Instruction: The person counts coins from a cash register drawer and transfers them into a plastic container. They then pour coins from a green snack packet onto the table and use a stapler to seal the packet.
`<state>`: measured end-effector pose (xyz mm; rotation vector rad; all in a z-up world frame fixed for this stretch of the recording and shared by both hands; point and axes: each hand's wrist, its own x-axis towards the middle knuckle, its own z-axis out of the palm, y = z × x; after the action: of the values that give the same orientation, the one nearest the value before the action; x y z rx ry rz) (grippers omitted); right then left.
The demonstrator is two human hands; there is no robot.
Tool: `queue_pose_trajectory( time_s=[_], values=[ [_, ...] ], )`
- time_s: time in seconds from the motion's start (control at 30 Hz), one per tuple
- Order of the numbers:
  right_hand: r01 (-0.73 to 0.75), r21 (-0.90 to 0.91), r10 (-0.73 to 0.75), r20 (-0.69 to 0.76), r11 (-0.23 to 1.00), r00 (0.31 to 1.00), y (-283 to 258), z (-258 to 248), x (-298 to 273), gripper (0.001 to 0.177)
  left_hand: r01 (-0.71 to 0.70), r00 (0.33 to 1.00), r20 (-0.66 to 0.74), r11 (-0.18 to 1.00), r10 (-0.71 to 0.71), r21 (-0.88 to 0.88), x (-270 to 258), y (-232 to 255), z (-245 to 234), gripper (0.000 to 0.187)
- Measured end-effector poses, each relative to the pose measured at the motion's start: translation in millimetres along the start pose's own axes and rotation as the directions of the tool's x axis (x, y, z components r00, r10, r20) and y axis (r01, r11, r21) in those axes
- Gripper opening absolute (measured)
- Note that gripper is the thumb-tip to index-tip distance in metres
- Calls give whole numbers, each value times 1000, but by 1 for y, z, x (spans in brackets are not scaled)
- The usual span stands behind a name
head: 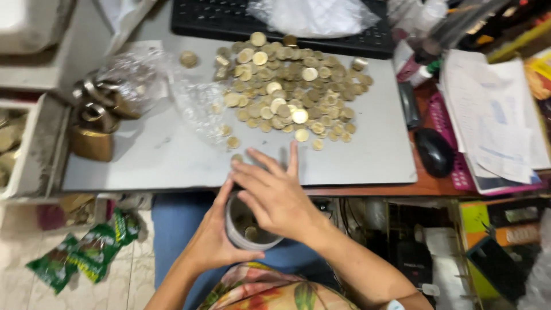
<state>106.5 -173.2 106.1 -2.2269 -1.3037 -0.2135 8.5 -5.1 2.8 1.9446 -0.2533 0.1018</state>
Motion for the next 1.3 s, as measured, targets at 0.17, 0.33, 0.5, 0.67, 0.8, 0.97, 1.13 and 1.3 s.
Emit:
queue_pose_trajectory(
  time_s=[0.17,0.33,0.5,0.67,0.8,0.97,1.13,1.3],
  values=[
    [-104,-26,100,-118,994,988,20,-14,-35,22,213,975,54,976,-215,34,-8,-6,3,163],
    [-178,-36,174,-93,983,980,24,-27,-40,27,77,995,66,995,-80,56,-9,-10,6,162],
    [-168,-159,166,-26,973,986,41,-25,-37,67,186,979,75,980,-191,67,-5,-6,0,164],
    [-332,-209,343,19,920,939,37,-34,-57,61,153,984,78,984,-160,87,-4,-7,-5,159],
    [-266,-43,268,85,963,960,4,-39,-55,70,187,976,99,981,-192,61,0,-2,-5,159],
    [-93,173,82,67,981,994,28,-31,-40,45,100,993,59,993,-104,56,0,-1,-3,160],
    [-315,-206,334,64,926,940,59,-36,-13,75,126,990,52,991,-129,52,-1,5,-4,159],
    [-296,-197,302,2,935,953,31,-38,-47,55,124,991,50,991,-126,43,-1,-1,-3,159]
  ],
)
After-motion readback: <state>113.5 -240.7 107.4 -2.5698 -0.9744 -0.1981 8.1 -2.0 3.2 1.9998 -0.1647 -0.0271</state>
